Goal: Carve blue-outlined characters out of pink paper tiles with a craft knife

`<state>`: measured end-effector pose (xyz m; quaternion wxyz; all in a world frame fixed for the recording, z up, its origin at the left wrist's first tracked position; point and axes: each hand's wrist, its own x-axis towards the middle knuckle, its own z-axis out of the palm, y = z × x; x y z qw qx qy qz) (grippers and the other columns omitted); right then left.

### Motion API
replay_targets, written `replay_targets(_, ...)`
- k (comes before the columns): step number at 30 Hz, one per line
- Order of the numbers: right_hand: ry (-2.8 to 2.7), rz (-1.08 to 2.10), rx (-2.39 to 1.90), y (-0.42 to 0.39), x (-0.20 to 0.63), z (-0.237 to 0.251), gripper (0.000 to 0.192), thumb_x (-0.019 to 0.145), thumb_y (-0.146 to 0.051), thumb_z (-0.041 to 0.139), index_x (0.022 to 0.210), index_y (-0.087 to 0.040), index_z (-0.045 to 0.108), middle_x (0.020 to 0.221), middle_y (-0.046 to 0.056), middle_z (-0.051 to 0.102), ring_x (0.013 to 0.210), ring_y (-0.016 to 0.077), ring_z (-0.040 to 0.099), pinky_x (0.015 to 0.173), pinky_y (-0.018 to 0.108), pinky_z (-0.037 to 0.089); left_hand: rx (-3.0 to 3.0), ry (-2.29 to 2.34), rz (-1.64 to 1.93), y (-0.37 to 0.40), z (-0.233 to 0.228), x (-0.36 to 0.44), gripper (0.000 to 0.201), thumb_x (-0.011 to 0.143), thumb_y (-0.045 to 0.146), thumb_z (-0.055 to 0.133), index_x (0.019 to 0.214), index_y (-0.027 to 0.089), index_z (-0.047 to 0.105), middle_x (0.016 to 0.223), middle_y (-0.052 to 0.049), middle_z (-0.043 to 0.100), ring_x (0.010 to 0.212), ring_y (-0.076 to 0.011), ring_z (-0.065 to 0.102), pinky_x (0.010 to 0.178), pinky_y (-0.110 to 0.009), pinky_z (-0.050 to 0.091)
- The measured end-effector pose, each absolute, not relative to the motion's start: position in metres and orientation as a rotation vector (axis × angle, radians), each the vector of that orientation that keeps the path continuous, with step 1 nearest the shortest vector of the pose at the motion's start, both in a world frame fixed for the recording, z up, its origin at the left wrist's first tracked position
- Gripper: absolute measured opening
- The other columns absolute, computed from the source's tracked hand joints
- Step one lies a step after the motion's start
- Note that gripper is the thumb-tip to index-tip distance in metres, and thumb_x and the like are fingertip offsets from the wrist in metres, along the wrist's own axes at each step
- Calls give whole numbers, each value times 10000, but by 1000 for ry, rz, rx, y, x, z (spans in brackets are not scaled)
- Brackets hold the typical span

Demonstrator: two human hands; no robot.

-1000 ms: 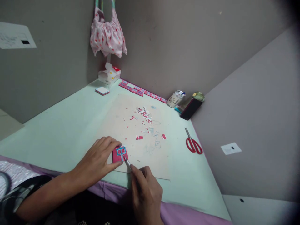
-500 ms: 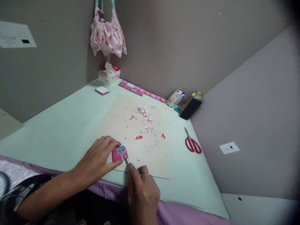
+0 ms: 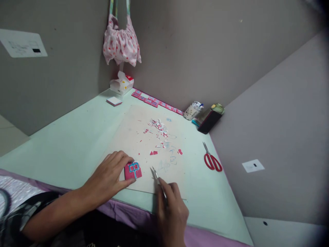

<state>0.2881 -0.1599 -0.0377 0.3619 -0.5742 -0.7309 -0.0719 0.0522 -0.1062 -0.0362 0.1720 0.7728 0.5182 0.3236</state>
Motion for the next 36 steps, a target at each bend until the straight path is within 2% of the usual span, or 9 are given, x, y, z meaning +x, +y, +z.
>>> replay_targets(4,-1892,29,-1393,-156,298,-29,239,1081,-187,523,1251,-203,690,902,37,681,676,139,690,618,227,517,2192,1435,925,-106,-37,50,312,922,347,743,1191,228,637,1125,-68,667,1027,-291,618,915,-456,478)
replay_targets(7,-1971,89,-1327,-160,290,-29,247,1081,-184,518,1256,-196,692,877,38,667,664,148,681,608,233,520,2193,1400,915,-106,-39,46,346,933,357,750,1234,236,628,1161,-64,665,1060,-291,618,936,-454,479)
replay_targets(13,-2062,45,-1275,-169,277,-33,259,1093,-205,490,1194,-181,728,799,39,652,598,157,654,542,239,489,2233,1371,920,-107,-46,41,447,929,418,763,1322,285,595,1221,-52,661,1100,-275,615,958,-425,477)
replay_targets(20,-2069,17,-1260,-173,279,-34,264,1097,-197,481,1198,-165,723,801,47,657,584,154,640,535,242,480,2231,1388,937,-107,-46,42,378,942,418,725,1276,278,618,1188,-60,667,1075,-281,617,939,-430,484)
replay_targets(25,-2046,-37,-1315,-179,278,-43,269,1100,-198,477,1249,-198,702,843,52,671,604,164,626,564,264,463,2222,1388,940,-107,-47,43,386,935,405,738,1277,276,613,1186,-59,662,1073,-282,612,937,-428,480)
replay_targets(32,-2166,-307,-1387,-183,278,-44,285,1089,-177,484,1305,-202,667,835,49,697,606,189,600,560,309,399,2231,1365,951,-107,-47,43,386,939,372,753,1280,274,599,1175,-48,645,1069,-278,595,938,-425,457)
replay_targets(36,-2163,-357,-1398,-182,274,-49,290,1093,-178,467,1304,-206,664,818,40,682,590,194,560,560,329,371,2238,1375,965,-107,-49,43,388,940,379,755,1276,272,593,1172,-48,636,1067,-278,585,933,-423,448)
